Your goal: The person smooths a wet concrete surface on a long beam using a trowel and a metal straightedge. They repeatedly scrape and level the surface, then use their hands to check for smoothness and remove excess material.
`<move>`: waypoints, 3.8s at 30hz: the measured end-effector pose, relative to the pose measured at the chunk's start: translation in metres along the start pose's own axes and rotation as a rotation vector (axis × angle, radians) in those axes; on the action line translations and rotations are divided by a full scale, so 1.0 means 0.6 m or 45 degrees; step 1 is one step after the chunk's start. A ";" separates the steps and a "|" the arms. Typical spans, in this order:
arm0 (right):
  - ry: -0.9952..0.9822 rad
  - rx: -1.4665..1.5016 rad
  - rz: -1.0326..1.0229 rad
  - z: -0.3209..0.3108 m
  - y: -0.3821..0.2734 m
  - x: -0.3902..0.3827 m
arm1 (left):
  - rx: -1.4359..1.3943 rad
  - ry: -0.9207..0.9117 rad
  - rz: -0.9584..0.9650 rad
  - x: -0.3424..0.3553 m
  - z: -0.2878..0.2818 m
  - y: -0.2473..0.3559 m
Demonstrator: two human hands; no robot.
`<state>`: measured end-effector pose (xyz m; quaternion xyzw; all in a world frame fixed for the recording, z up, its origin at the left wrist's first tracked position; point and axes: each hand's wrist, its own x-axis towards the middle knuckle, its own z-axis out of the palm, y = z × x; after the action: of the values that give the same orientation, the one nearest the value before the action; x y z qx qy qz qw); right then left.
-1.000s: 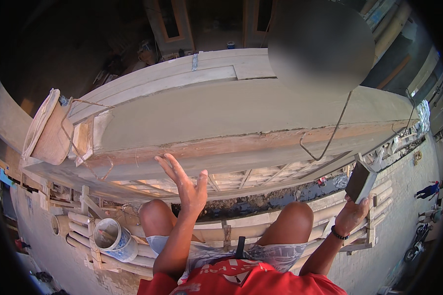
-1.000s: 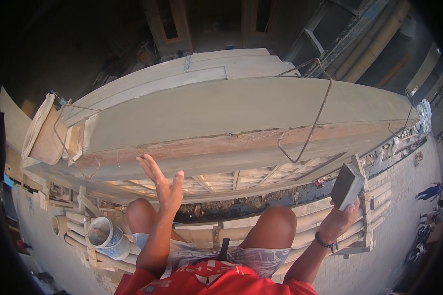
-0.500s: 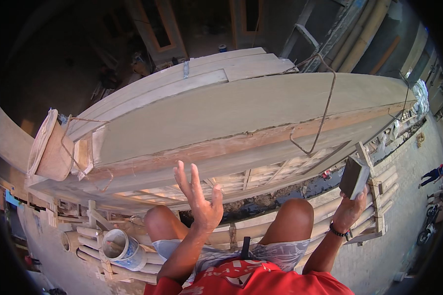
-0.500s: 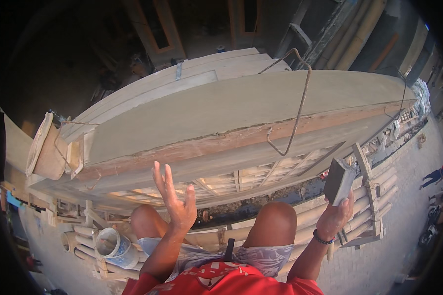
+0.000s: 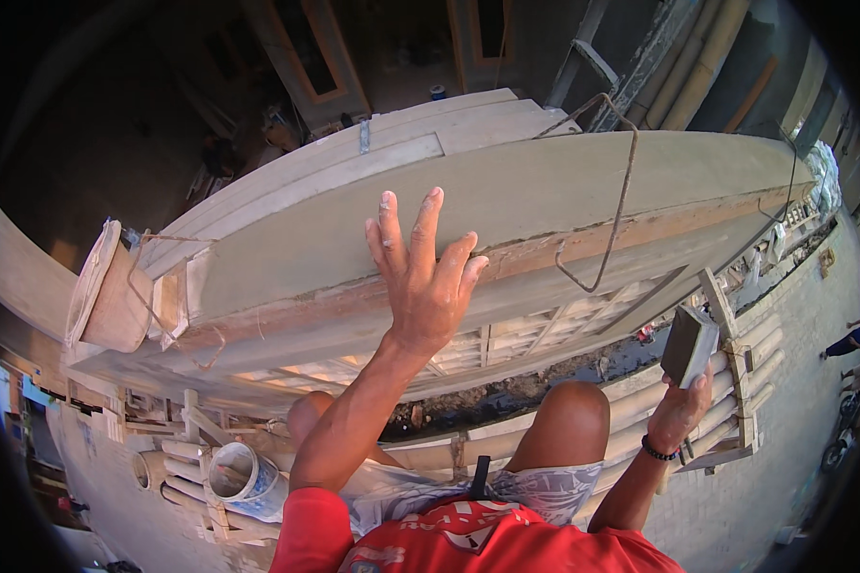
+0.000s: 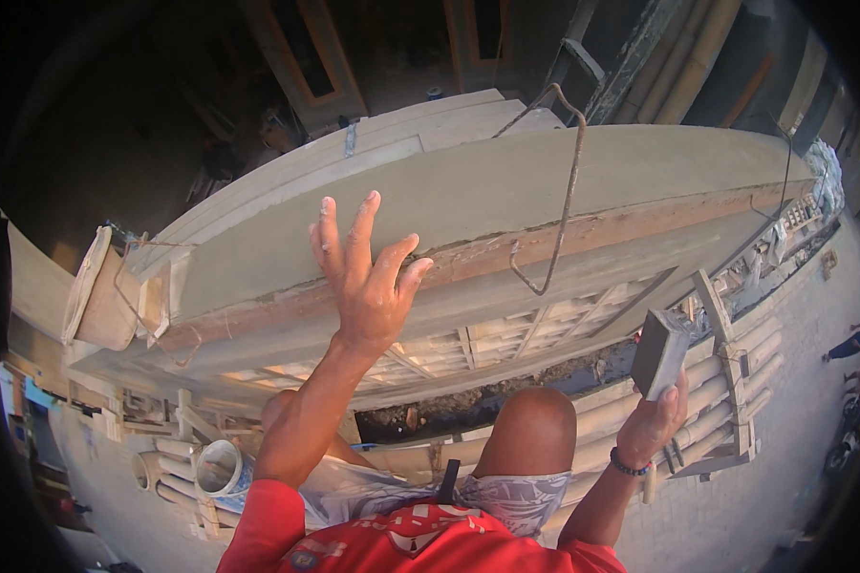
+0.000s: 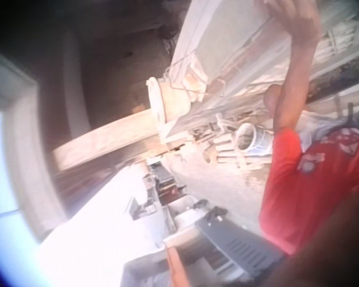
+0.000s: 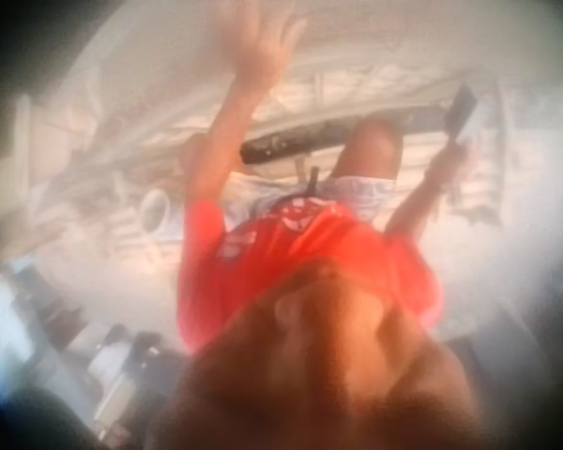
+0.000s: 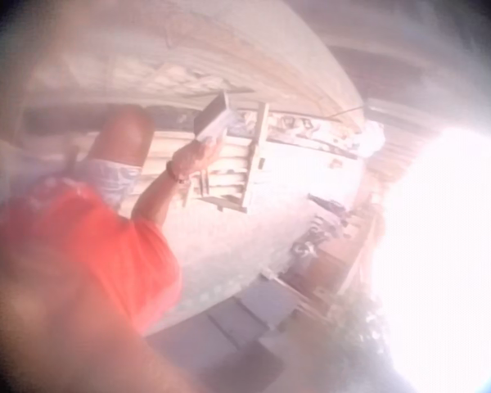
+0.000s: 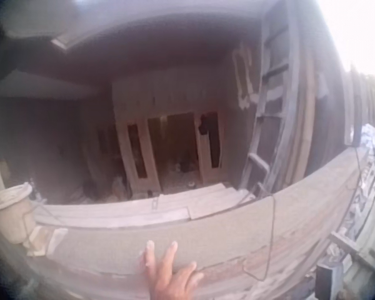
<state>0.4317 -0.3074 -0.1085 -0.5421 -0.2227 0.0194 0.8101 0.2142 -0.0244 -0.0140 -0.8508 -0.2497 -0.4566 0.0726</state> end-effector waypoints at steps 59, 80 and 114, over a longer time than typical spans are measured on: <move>-0.076 -0.305 -0.086 -0.006 0.027 0.002 | -0.223 -0.411 -0.164 0.063 -0.050 -0.046; -0.527 -0.281 -0.387 0.145 -0.096 0.007 | -0.247 -0.310 -0.218 0.058 -0.085 -0.076; -1.078 -1.530 -0.750 0.467 -0.158 0.008 | -0.268 -0.050 -0.307 -0.125 -0.250 -0.122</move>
<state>0.3093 -0.1013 0.0649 -0.7519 -0.6187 -0.1148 0.1966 0.0327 -0.0409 0.0030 -0.8264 -0.3019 -0.4690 -0.0772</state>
